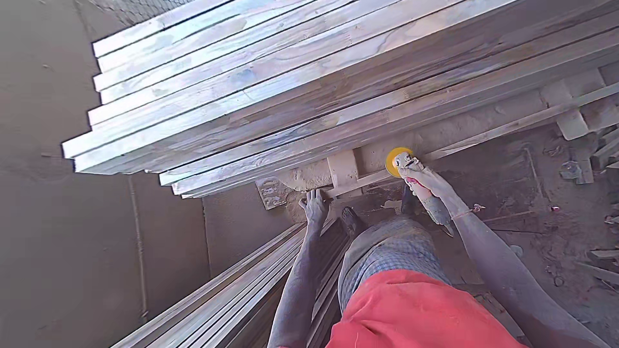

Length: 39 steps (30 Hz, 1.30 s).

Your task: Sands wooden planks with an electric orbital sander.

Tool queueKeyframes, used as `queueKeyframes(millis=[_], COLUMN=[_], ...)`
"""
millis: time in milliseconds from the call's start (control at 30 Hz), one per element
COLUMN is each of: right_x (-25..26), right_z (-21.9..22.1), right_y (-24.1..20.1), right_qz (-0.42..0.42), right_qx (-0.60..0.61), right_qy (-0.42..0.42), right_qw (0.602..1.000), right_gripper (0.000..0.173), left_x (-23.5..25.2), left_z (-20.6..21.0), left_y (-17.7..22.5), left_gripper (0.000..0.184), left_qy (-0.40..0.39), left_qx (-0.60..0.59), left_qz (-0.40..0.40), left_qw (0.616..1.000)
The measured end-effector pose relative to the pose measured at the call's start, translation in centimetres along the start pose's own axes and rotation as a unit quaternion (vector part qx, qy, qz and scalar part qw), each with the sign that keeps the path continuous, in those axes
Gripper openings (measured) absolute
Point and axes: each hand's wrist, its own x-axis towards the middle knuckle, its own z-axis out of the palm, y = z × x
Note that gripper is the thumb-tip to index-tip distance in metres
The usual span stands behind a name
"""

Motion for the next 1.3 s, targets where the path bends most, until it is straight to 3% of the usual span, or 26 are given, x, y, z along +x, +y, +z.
queueKeyframes(millis=[133,233,367,500,633,767,867,967,1133,1300], right_x=[-1.0,-2.3,-3.6,-2.7,-1.4,-2.1,-3.5,-4.1,-3.3,-1.0], right_z=[10.6,18.1,25.6,26.1,20.6,13.6,7.3,1.9,-8.8,-20.5], right_y=[-2.5,-5.1,-8.1,-7.6,-4.4,-1.8,-0.1,0.1,1.4,3.2], right_qz=[-0.031,-0.057,-0.073,-0.065,-0.036,-0.011,0.011,0.015,0.014,0.029], right_qx=[-0.087,-0.165,-0.221,-0.191,-0.103,0.019,0.103,0.172,0.205,0.223], right_qy=[-0.047,-0.09,-0.095,-0.078,-0.039,-0.011,0.054,0.102,0.155,0.194], right_qw=[0.995,0.981,0.968,0.976,0.993,1.0,0.993,0.98,0.966,0.955], right_gripper=[0.068,0.071,0.083,0.084,0.076,0.074,0.07,0.062,0.064,0.074], left_x=[-4.5,-8.3,-10.7,-9.4,-5.5,-1.3,0.4,0.7,-0.2,-0.6], left_z=[-1.9,-0.6,2.3,3.3,3.3,3.3,4.4,5.2,4.7,4.2], left_y=[-15.9,-22.8,-23.4,-18.0,-12.1,-8.2,-4.8,-4.0,-2.5,-0.6], left_gripper=[0.057,0.053,0.052,0.05,0.05,0.072,0.065,0.053,0.052,0.052], left_qy=[-0.052,-0.059,-0.08,-0.063,-0.022,0.013,0.016,0.028,0.035,0.05], left_qx=[-0.074,-0.118,-0.182,-0.273,-0.361,-0.471,-0.524,-0.548,-0.544,-0.566], left_qz=[-0.176,-0.243,-0.221,-0.15,-0.059,0.04,0.111,0.062,0.001,-0.071], left_qw=[0.98,0.961,0.955,0.948,0.93,0.881,0.844,0.834,0.838,0.82])
